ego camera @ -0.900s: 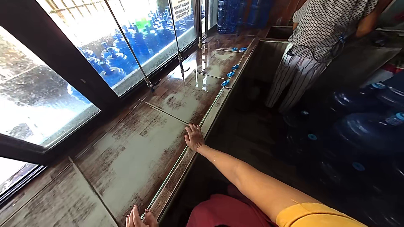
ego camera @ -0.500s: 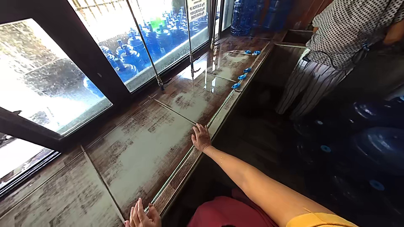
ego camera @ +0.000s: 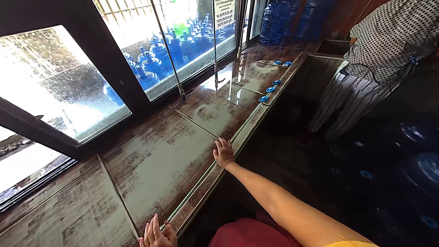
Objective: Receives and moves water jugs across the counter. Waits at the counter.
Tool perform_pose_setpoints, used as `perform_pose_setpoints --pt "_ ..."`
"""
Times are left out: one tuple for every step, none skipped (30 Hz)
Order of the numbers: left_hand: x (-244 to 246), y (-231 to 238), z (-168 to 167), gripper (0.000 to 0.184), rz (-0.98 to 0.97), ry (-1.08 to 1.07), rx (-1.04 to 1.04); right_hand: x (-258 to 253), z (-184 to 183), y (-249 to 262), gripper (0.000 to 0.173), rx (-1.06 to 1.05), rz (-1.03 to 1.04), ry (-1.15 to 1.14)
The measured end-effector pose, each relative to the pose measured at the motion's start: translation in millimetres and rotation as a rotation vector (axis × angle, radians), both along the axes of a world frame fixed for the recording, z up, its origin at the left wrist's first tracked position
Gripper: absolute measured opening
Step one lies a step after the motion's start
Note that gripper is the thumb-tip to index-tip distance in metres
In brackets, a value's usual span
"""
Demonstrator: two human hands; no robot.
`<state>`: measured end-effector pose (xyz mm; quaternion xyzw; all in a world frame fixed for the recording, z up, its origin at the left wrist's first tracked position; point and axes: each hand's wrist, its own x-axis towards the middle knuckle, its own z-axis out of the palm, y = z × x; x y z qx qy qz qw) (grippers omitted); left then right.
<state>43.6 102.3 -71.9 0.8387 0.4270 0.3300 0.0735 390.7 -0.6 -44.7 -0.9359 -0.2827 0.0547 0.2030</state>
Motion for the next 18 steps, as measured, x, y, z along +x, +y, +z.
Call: perform_pose_setpoints --pt "-0.4 0.2 -0.3 0.046 0.001 0.004 0.000 -0.1 -0.2 0.0 0.056 0.002 0.000 -0.002" --pt "-0.9 0.4 -0.7 0.046 0.001 0.006 0.005 -0.1 -0.7 0.0 0.056 0.008 -0.002 -0.008" --pt "-1.1 0.8 -1.5 0.046 0.001 0.005 0.010 -0.1 -1.2 0.0 0.055 0.014 -0.003 -0.014" --pt "-1.0 1.1 -2.3 0.046 0.002 0.004 0.015 0.0 -1.3 0.3 0.056 0.016 -0.005 -0.016" --pt "-0.8 1.4 -2.4 0.046 0.000 0.000 0.020 0.2 -1.5 0.5 0.056 0.018 -0.006 -0.019" --pt "-1.0 1.3 -1.9 0.046 -0.001 0.002 0.020 0.3 -1.6 0.6 0.056 0.019 -0.005 -0.019" --pt "-1.6 1.1 -1.5 0.047 -0.003 0.006 0.015 -0.1 -2.0 0.6 0.055 0.021 -0.004 -0.021" --pt "-1.9 0.9 -1.1 0.047 -0.005 0.009 0.011 -0.3 -2.0 0.4 0.055 0.020 -0.003 -0.022" --pt "-1.9 0.6 -0.6 0.046 -0.008 0.008 0.011 -0.4 -1.9 0.4 0.055 0.017 -0.002 -0.022" --pt "-1.7 0.6 -0.5 0.045 -0.009 0.005 0.014 -0.5 -1.8 0.3 0.054 0.014 -0.001 -0.022" --pt "-1.6 0.7 -0.8 0.045 -0.012 0.003 0.020 -0.3 -1.7 0.4 0.054 0.012 -0.001 -0.021" --pt "-2.2 0.6 -1.3 0.044 -0.014 0.003 0.021 -0.6 -2.4 0.3 0.053 0.015 0.000 -0.022" --pt "-2.2 0.8 -2.3 0.044 -0.014 0.000 0.030 -0.6 -2.9 0.3 0.053 0.018 -0.002 -0.026" --pt "-1.8 1.3 -3.5 0.044 -0.010 0.000 0.037 0.0 -2.8 0.5 0.054 0.021 -0.002 -0.027" --pt "-1.9 1.6 -4.1 0.044 -0.010 0.001 0.038 0.0 -2.7 0.6 0.054 0.021 -0.003 -0.027" --pt "-2.5 1.4 -4.4 0.043 -0.013 0.003 0.032 -0.6 -2.6 0.2 0.055 0.018 -0.004 -0.026" --pt "-2.6 1.1 -4.2 0.043 -0.014 0.005 0.030 -0.7 -2.8 0.1 0.056 0.015 -0.006 -0.028" --pt "-2.2 1.3 -4.0 0.044 -0.014 0.003 0.029 0.0 -2.8 0.4 0.056 0.017 -0.006 -0.029"
